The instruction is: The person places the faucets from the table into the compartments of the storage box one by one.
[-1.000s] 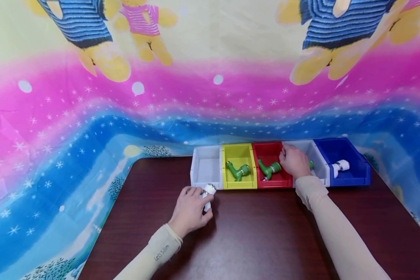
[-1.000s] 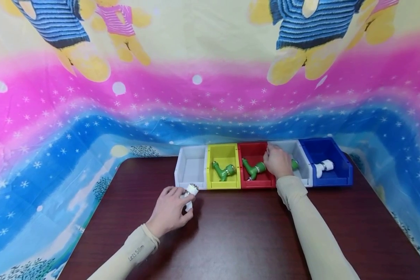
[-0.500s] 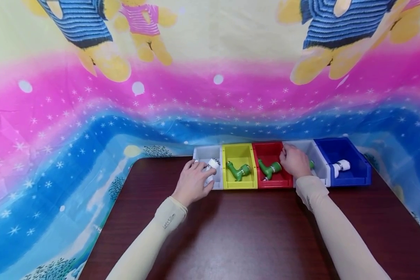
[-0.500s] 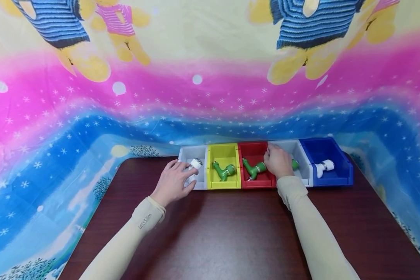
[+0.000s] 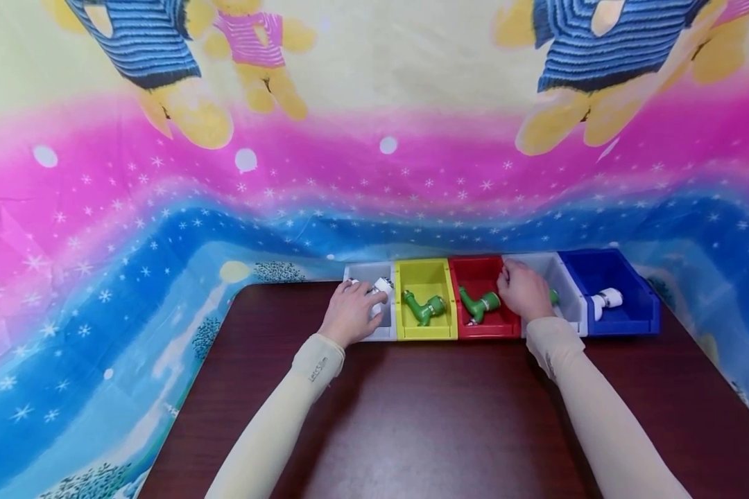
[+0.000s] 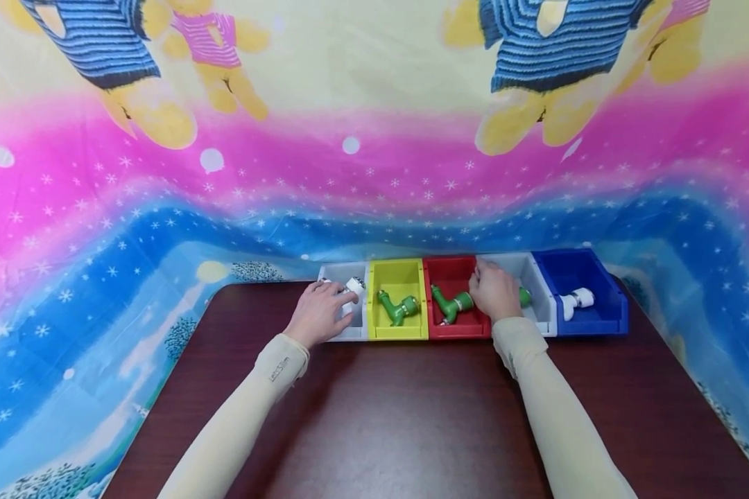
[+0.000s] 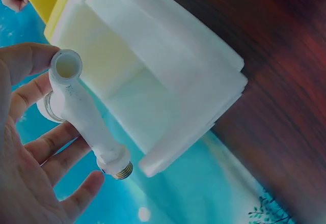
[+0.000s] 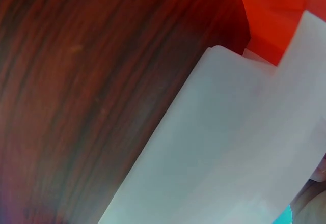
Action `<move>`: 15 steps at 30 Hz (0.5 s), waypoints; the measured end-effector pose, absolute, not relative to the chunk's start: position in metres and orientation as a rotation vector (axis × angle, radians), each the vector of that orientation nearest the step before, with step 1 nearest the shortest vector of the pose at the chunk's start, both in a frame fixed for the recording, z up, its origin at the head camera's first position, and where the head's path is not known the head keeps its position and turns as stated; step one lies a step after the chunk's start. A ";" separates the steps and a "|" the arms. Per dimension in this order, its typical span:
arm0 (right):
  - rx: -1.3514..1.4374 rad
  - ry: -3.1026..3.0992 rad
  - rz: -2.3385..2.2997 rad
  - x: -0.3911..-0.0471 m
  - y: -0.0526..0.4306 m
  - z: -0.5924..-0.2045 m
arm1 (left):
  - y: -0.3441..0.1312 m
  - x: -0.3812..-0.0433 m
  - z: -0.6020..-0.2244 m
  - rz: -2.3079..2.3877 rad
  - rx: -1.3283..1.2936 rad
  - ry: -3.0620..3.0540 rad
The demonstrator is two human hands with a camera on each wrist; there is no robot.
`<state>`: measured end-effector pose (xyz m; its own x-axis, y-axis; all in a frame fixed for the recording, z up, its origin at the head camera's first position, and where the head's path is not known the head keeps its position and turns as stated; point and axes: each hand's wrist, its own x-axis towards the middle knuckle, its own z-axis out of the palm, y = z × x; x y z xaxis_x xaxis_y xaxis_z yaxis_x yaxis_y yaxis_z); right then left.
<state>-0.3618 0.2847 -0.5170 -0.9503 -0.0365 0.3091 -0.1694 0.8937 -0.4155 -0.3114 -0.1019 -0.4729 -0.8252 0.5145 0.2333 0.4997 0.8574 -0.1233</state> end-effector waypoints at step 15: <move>0.130 -2.783 0.645 -0.363 0.285 -0.517 | -0.108 -0.322 -0.486 0.049 -0.787 -2.780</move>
